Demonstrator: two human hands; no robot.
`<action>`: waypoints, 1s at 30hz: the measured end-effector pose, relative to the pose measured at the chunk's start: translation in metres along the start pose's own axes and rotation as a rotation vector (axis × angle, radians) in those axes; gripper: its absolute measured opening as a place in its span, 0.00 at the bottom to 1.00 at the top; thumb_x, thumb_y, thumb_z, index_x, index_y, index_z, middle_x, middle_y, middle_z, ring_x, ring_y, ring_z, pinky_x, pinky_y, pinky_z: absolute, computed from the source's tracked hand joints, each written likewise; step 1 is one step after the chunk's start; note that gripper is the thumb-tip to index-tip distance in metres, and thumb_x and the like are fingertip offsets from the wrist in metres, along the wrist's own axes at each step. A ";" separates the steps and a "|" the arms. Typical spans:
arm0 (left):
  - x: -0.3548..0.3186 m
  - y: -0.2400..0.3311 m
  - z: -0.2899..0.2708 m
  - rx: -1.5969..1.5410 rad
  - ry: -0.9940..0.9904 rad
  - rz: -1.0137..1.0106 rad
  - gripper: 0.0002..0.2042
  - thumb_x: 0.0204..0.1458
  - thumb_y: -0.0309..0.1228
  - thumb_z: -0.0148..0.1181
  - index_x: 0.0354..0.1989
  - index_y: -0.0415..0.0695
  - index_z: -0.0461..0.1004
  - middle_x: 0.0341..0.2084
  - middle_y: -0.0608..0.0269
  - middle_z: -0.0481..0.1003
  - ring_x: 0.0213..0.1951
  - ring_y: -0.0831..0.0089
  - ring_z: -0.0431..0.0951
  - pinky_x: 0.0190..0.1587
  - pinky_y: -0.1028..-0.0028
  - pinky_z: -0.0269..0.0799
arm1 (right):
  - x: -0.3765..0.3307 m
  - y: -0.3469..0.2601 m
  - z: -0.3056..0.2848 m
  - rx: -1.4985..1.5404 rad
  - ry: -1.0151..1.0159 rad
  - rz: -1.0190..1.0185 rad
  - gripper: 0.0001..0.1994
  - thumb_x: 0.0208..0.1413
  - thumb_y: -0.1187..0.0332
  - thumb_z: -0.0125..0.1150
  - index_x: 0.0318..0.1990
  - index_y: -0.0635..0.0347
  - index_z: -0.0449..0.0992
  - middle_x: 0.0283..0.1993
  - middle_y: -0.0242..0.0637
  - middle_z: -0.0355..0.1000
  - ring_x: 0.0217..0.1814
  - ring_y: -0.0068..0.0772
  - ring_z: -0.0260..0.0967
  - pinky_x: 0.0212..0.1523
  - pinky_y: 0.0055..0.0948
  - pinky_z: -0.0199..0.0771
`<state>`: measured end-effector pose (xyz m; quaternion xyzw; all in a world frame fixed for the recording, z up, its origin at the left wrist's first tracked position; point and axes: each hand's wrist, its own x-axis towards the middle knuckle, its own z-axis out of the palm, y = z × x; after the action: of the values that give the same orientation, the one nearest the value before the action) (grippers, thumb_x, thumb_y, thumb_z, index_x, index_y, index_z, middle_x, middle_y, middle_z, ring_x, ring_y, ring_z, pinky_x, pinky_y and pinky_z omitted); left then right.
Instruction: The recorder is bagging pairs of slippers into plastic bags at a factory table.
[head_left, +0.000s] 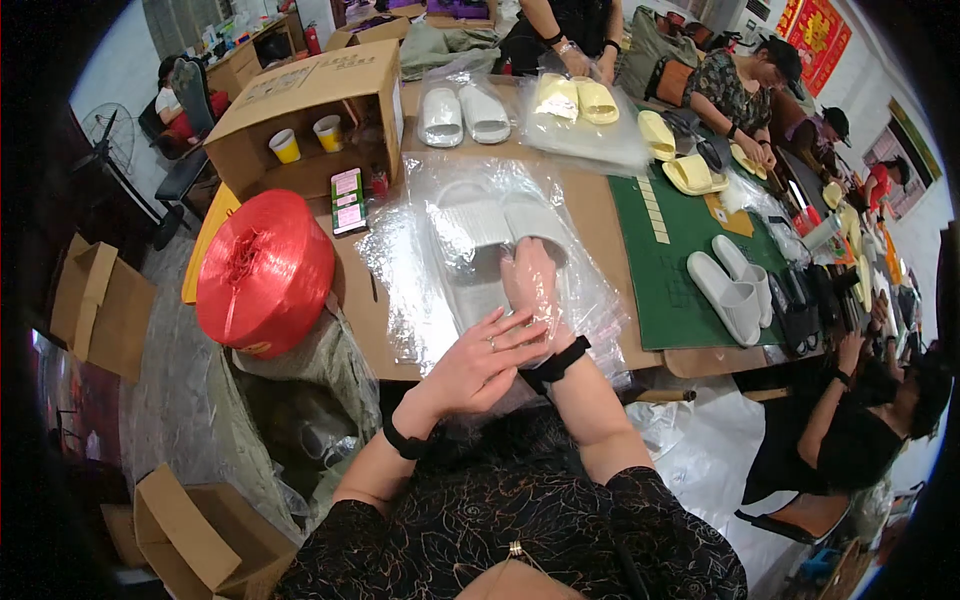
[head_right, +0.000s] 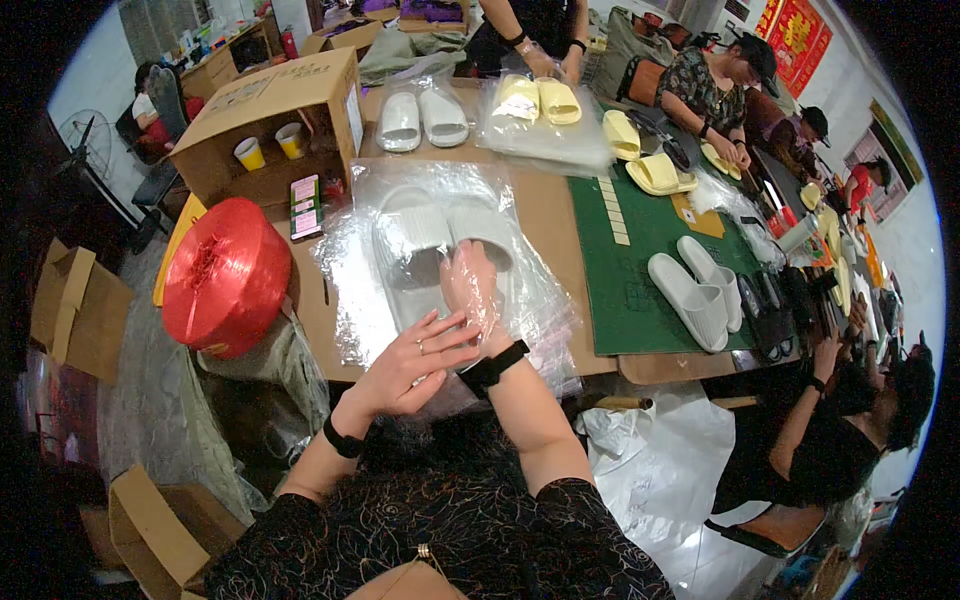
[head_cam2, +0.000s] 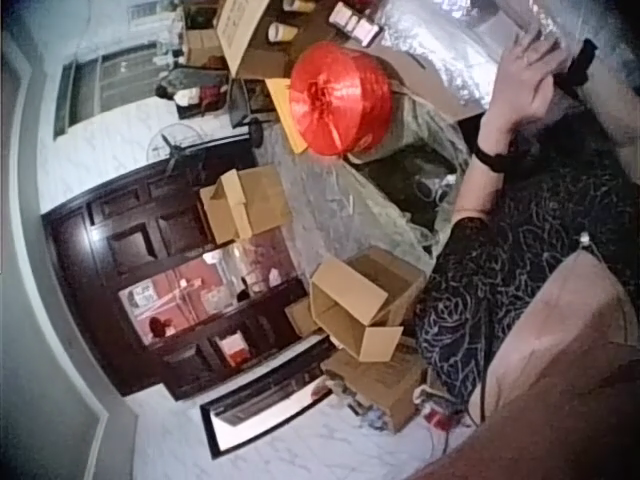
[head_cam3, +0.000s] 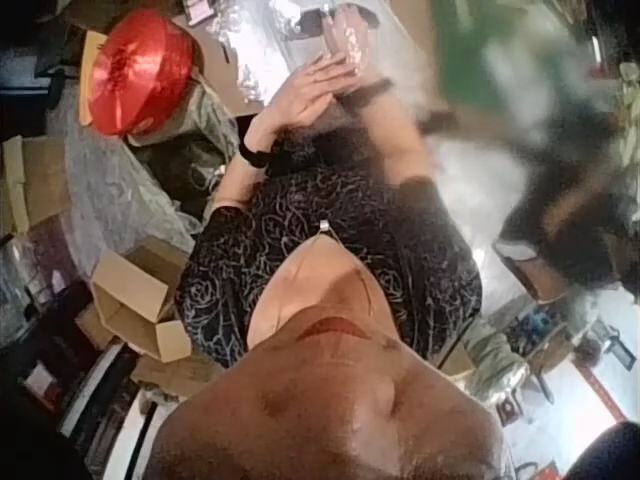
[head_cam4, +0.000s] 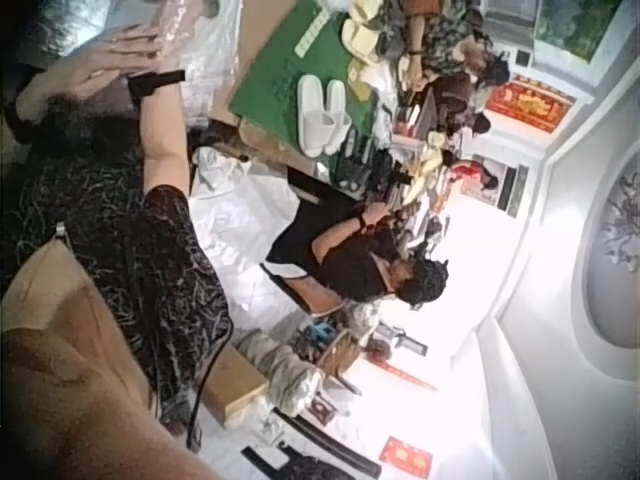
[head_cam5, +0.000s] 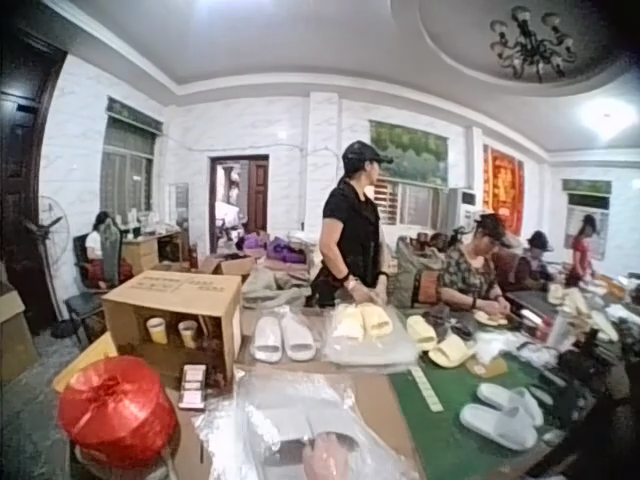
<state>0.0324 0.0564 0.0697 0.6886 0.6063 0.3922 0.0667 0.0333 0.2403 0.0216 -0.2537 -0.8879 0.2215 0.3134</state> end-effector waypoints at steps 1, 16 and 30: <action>-0.003 0.001 -0.003 -0.023 -0.001 -0.024 0.25 0.46 0.23 0.48 0.56 0.49 0.74 0.65 0.62 0.63 0.69 0.56 0.56 0.71 0.52 0.43 | 0.004 -0.004 0.002 0.004 -0.001 -0.003 0.12 0.51 0.68 0.60 0.37 0.69 0.71 0.39 0.58 0.69 0.38 0.63 0.71 0.40 0.52 0.73; -0.036 -0.053 0.009 0.070 0.140 -0.551 0.54 0.45 0.65 0.58 0.73 0.44 0.40 0.63 0.37 0.59 0.68 0.45 0.54 0.69 0.49 0.42 | 0.009 0.020 -0.022 0.048 0.060 0.158 0.11 0.49 0.70 0.56 0.34 0.72 0.71 0.37 0.60 0.70 0.41 0.65 0.68 0.44 0.54 0.67; -0.036 -0.044 0.008 -0.350 0.565 -0.524 0.44 0.54 0.40 0.62 0.73 0.44 0.39 0.58 0.44 0.67 0.54 0.58 0.73 0.55 0.64 0.69 | 0.004 0.005 -0.018 0.064 0.119 0.076 0.10 0.49 0.70 0.59 0.36 0.68 0.69 0.36 0.56 0.70 0.40 0.61 0.70 0.42 0.52 0.69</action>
<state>0.0047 0.0384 0.0228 0.3550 0.6795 0.6324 0.1112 0.0447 0.2503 0.0337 -0.2895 -0.8499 0.2462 0.3650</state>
